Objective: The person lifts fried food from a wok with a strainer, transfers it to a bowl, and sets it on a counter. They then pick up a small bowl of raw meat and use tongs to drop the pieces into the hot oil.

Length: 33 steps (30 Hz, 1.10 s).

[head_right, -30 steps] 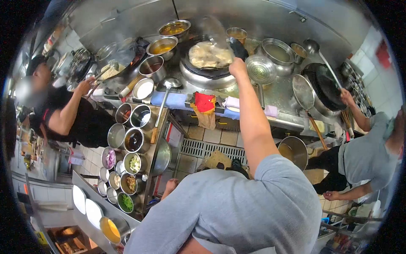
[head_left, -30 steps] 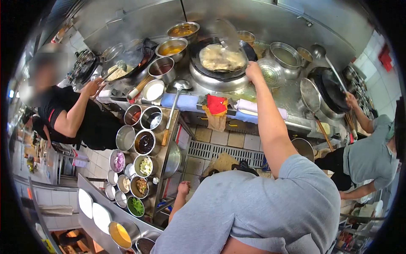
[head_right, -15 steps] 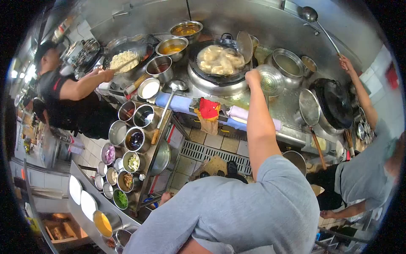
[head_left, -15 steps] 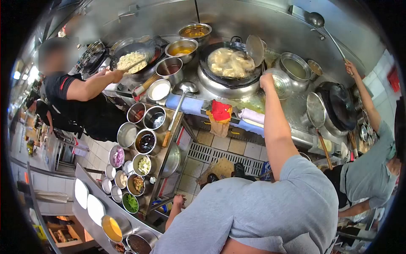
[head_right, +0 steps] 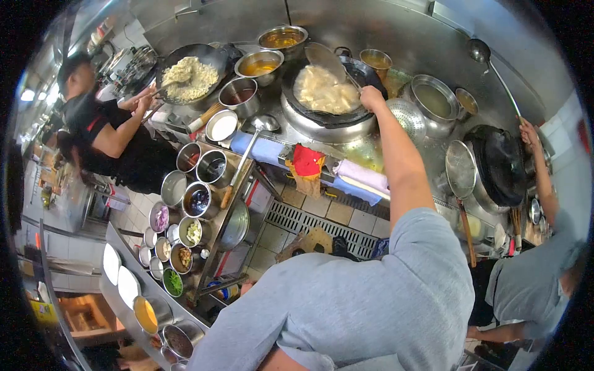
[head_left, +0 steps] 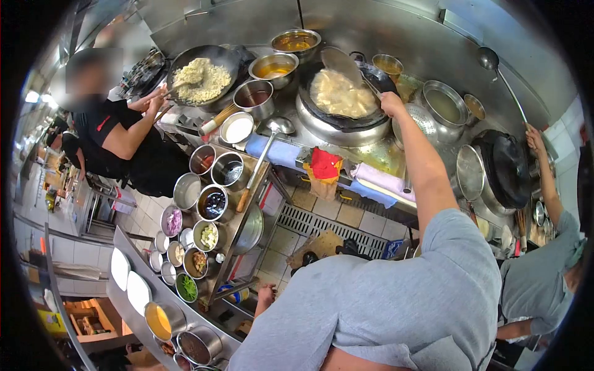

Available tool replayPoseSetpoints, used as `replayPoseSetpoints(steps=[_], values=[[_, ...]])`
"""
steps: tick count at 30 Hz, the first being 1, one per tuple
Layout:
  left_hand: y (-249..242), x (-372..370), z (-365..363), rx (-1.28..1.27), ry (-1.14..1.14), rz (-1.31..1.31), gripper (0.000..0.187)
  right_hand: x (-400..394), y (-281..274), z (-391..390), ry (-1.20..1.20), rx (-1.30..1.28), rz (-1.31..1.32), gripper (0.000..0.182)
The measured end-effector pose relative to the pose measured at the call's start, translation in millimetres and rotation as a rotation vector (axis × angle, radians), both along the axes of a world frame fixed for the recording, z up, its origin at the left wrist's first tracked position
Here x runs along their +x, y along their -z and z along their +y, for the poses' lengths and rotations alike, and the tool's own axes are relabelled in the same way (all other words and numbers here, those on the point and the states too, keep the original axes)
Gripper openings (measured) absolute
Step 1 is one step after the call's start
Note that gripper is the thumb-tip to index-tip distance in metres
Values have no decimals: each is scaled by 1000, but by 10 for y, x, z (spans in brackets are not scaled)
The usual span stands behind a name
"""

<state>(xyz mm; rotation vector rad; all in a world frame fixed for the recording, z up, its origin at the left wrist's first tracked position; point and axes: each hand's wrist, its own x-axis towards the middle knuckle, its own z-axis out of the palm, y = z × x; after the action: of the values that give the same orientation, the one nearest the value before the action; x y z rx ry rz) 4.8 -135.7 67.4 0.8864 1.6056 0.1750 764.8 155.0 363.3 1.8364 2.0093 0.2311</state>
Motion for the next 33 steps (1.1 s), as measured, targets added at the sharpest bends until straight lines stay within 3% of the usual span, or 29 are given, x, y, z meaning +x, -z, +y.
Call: replayPoseSetpoints(steps=[1,2,3,5,7,9,10,11,13,16,17,18,21,22,24,27,30,33], values=[[261,-96,-79,-46,-28,17,25,-245,-204,-180,254,212,383,18],[506,-194,-119,66,112,48,26,-397,-345,-335,509,428,763,20],[579,-216,-137,188,248,95,27,-373,-353,-426,520,430,761,20],[618,-240,-128,317,369,151,28,-319,-385,-549,258,468,573,22],[621,-333,-179,710,785,362,28,52,-182,-564,151,397,424,24],[233,-250,-50,328,515,148,28,-285,-647,-898,349,276,382,37],[-85,-144,38,160,358,86,28,-270,-598,-990,360,308,339,41],[-126,-85,135,161,336,85,28,-214,-557,-1059,385,337,296,45],[-182,-39,295,-98,-97,-17,28,-243,-419,-1122,415,360,240,46],[-479,5,462,-9,-74,-99,25,-205,-51,-1232,515,318,211,48],[-446,8,519,-41,-81,-80,21,-431,-93,-1362,528,404,223,36],[-466,48,561,-56,-19,-75,21,-164,311,-1275,534,313,235,34],[-618,57,558,124,216,-4,20,-933,108,-1483,597,423,466,30],[-513,-22,547,119,231,-1,20,-1087,150,-1482,627,404,512,30],[-295,-122,580,247,502,-13,19,-1335,295,-1344,676,396,491,35],[-418,-61,588,98,321,3,18,-1746,367,-1296,632,447,627,40],[-259,-181,683,258,454,-79,18,-2048,355,-1245,632,389,622,36],[-272,-213,746,200,329,-97,17,-2170,270,-1229,631,361,611,39]])
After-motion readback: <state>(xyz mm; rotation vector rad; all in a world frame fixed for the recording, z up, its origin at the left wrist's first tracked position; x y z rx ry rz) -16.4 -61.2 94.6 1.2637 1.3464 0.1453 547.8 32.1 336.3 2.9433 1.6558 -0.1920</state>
